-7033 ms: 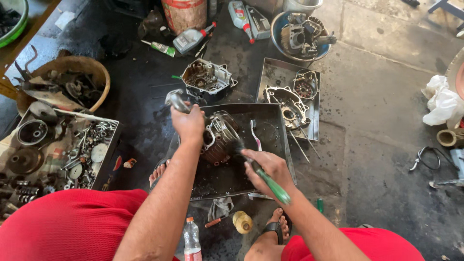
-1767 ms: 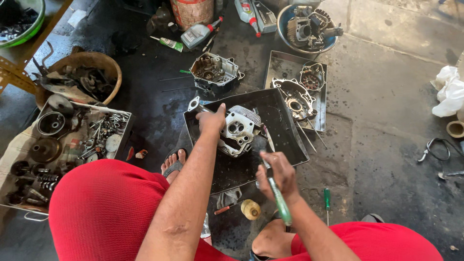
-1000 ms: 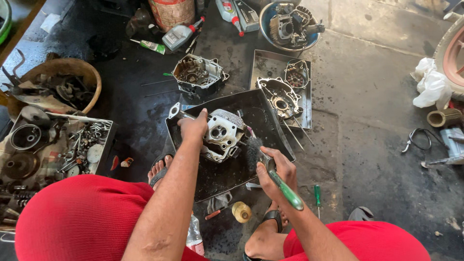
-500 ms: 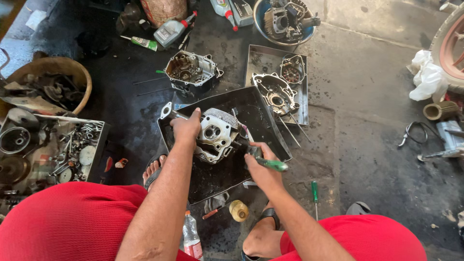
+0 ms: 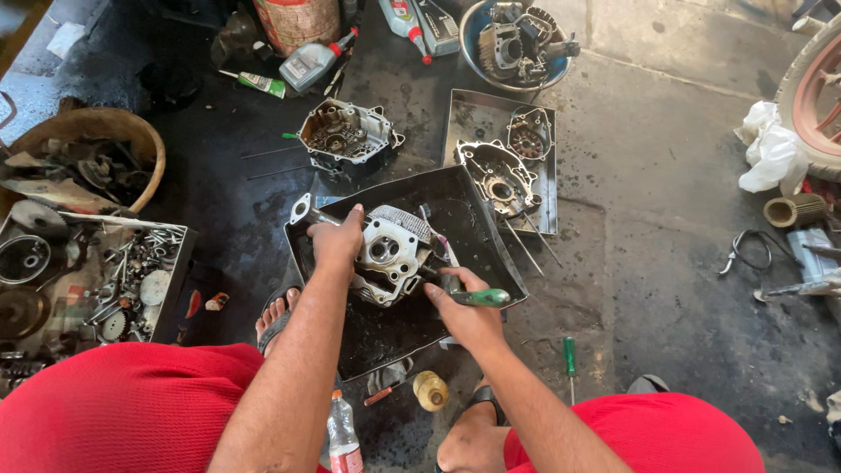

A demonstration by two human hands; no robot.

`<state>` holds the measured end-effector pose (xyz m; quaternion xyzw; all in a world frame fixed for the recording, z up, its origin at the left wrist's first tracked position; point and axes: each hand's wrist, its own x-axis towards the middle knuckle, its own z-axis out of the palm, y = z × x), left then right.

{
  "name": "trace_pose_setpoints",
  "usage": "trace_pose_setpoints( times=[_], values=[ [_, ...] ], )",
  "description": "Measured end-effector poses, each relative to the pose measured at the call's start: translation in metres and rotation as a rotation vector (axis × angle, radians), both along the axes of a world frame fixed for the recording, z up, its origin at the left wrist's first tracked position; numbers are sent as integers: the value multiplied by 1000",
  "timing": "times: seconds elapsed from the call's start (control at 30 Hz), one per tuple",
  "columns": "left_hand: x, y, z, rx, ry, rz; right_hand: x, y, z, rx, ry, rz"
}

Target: The person scrubs a metal engine cylinder with a brush and solvent, rotating the part to clean multiple surfaces. The person then places the cleaned part into a tray with other engine components.

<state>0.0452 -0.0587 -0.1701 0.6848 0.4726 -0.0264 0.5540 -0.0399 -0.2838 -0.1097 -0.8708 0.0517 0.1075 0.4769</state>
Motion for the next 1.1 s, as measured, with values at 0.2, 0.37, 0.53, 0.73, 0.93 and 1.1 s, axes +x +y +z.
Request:
trace_pose_setpoints(
  times=[0.2, 0.37, 0.53, 0.73, 0.93, 1.1],
  values=[
    [0, 0, -3, 10, -12, 1, 6, -11, 0, 140, 77, -112],
    [1, -2, -1, 39, 8, -4, 42, -29, -20, 192, 223, -120],
    [-2, -2, 6, -22, 13, 0, 58, -44, -38, 145, 306, 7],
    [-1, -5, 11, 85, 45, -34, 66, -31, -34, -460, -117, -80],
    [-10, -10, 20, 194, 10, 48, 62, -18, -10, -876, -177, 106],
    [-10, -15, 18, 295, -60, 129, 83, -3, -21, -758, -546, 284]
  ],
)
